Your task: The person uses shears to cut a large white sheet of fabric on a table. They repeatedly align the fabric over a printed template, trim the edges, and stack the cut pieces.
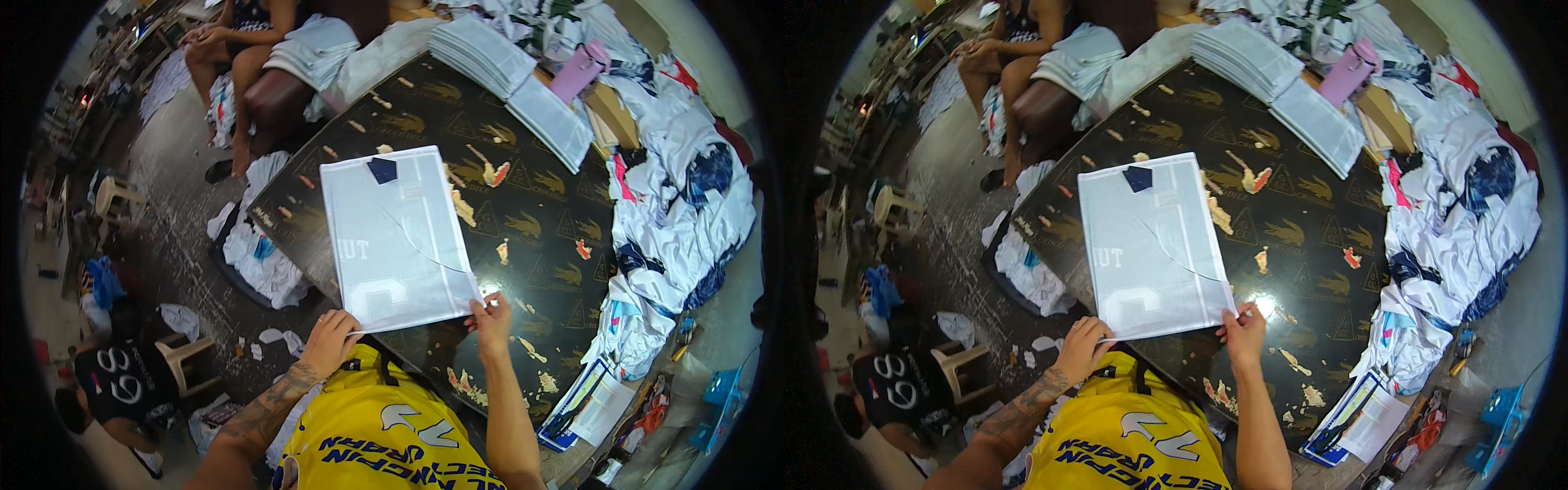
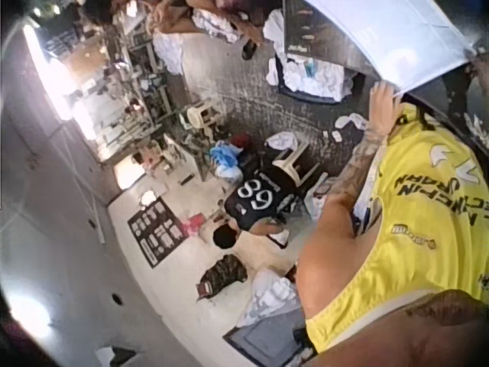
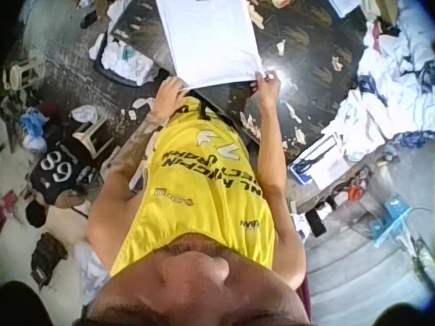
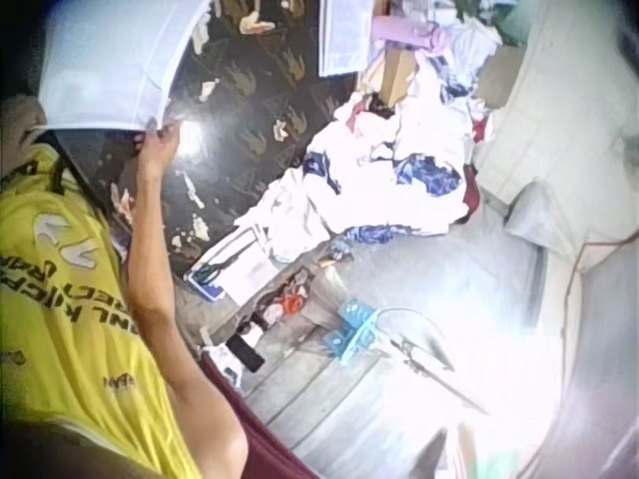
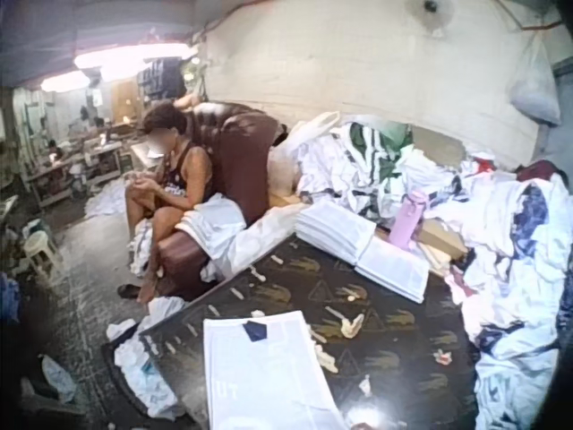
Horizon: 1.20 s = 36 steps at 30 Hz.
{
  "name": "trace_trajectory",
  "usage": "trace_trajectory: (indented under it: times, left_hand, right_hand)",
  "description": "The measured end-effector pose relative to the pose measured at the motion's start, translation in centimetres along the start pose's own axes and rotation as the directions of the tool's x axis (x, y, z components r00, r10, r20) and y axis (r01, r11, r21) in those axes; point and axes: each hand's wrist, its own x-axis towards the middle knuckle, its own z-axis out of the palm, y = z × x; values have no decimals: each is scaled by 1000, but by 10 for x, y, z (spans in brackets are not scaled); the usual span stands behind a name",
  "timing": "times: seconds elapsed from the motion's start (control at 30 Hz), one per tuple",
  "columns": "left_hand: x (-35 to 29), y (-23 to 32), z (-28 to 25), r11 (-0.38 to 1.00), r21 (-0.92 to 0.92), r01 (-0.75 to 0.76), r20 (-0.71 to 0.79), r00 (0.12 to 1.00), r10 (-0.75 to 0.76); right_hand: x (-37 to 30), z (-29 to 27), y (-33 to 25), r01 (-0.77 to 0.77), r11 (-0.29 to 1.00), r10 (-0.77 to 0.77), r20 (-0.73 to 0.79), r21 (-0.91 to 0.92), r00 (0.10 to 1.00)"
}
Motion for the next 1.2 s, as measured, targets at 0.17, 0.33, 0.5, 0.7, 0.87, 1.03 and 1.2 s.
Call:
trace_trajectory:
  times: [0.17, 0.33, 0.5, 0.7, 0.87, 1.03, 1.2]
  left_hand:
    - [58, -3, -63, 952, -257, 164, -288, 928, -238]
    - [166, -82, -69, 994, -48, -99, 4, 995, 99]
    - [232, -108, -67, 911, 218, -351, 120, 936, 332]
    - [208, -92, -108, 889, -329, 318, 145, 947, -285]
    - [235, -121, -98, 960, -280, -3, -348, 932, -99]
    - [251, -125, -82, 968, 41, 246, -467, 862, -199]
    - [193, -80, -57, 881, 236, 410, -51, 911, -410]
  right_hand:
    - [35, 15, -70, 323, 927, -261, 294, -189, 920]
    - [95, 35, -91, 332, 820, -151, 384, -466, 911]
    - [111, 36, -66, 312, 662, -269, 173, -682, 948]
    - [120, 52, -83, 319, 903, -273, 190, -287, 943]
    - [166, 92, -117, 385, 808, -300, 252, -445, 920]
    - [189, 121, -99, 576, 662, -659, -7, -480, 752]
    - [159, 140, -65, 320, 558, -591, -97, -766, 801]
